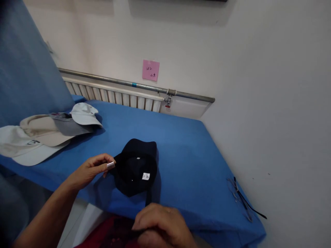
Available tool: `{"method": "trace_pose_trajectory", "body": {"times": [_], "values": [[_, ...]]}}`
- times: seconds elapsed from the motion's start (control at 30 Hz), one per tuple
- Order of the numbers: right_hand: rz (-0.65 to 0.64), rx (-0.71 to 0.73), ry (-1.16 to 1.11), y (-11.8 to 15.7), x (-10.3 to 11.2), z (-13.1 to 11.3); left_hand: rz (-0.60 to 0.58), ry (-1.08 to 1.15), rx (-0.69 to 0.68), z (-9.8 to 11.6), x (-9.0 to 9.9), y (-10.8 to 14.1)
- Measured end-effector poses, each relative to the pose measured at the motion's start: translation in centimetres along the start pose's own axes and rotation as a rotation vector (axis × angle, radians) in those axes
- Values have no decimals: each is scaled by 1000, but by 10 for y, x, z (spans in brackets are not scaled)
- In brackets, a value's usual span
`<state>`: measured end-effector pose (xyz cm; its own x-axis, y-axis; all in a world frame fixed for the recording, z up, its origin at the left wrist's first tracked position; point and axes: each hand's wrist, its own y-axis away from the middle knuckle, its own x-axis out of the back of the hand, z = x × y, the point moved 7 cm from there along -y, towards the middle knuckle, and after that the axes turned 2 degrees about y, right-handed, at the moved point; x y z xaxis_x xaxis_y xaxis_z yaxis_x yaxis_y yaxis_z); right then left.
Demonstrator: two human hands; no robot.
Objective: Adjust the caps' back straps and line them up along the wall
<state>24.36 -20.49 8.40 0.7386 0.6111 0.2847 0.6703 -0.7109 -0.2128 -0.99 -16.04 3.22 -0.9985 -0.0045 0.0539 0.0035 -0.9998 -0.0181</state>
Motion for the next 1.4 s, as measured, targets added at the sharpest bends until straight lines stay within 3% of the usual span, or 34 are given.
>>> {"method": "trace_pose_trajectory", "body": {"times": [0.2,0.33,0.47,0.67,1.1,1.4], "values": [[89,-177,-61,-46,-1,18,-76,160,64,-10,-7,4],[-28,-249,-139,-82,-24,30,-112,266,120,-19,-14,3],[-75,-349,-262,-98,-39,44,-123,332,162,-27,-15,3],[-119,-494,-453,-101,-49,65,-98,445,214,-39,-14,3],[-219,-553,-640,-100,-64,80,-111,536,158,-52,-19,-5],[-209,-541,-681,-98,-65,88,-116,612,128,-63,-22,-6]]}}
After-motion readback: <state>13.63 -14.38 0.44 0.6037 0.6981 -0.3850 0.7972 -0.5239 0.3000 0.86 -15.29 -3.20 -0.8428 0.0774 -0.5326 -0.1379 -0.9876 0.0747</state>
